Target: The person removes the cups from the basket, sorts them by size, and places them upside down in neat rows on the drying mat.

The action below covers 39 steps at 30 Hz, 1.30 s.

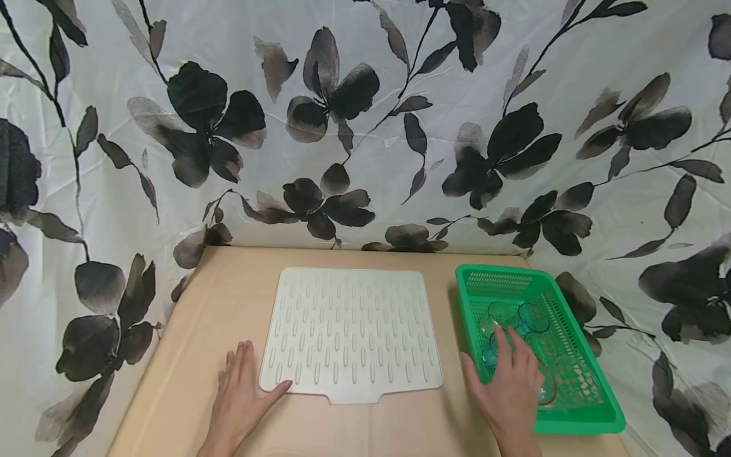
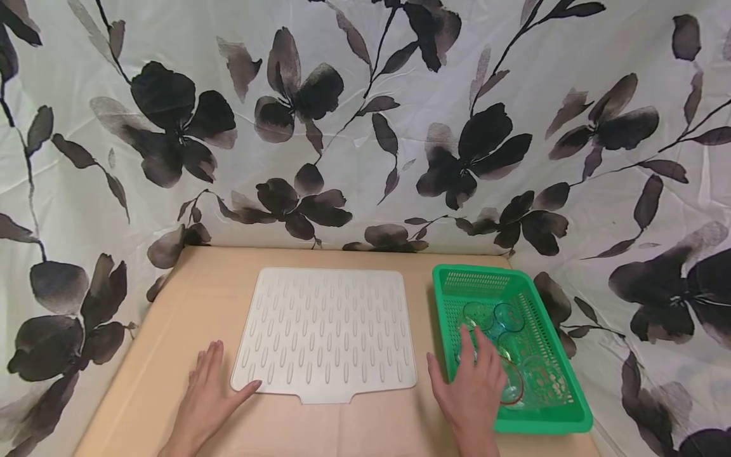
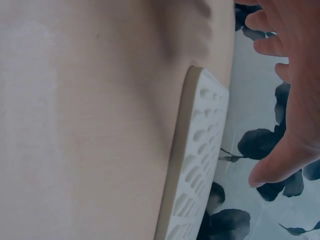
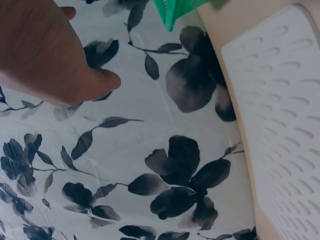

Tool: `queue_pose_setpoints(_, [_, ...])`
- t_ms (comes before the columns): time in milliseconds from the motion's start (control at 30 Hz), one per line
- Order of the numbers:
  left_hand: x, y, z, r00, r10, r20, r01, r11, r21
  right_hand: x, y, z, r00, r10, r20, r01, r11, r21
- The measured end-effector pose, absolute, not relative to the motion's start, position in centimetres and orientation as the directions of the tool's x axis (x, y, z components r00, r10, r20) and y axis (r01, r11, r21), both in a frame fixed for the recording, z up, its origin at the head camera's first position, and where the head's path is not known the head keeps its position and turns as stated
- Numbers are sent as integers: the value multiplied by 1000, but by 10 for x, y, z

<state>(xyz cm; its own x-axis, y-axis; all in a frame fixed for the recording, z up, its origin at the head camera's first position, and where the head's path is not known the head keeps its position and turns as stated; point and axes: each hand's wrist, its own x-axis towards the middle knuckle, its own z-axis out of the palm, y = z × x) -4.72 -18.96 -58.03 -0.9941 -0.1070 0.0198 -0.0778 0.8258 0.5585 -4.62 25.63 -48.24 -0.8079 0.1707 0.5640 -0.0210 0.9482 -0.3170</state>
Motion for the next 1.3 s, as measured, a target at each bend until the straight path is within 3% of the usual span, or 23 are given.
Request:
queue_pose_setpoints(333, [-49,-185,-586,-994,-87,-62,-106,826,553,-40,271,-475,-838,275,471,91,922,-376])
queue_pose_setpoints(800, [-47,-180,-597,-992,-65,-107,-114,824,555,-29,288,-484,-798,496,342,332,836,-437])
queue_pose_setpoints(1300, [-47,-178,-597,-982,-74,-174,-157,829,537,-31,293,-491,-796,541,271,398,805,-440])
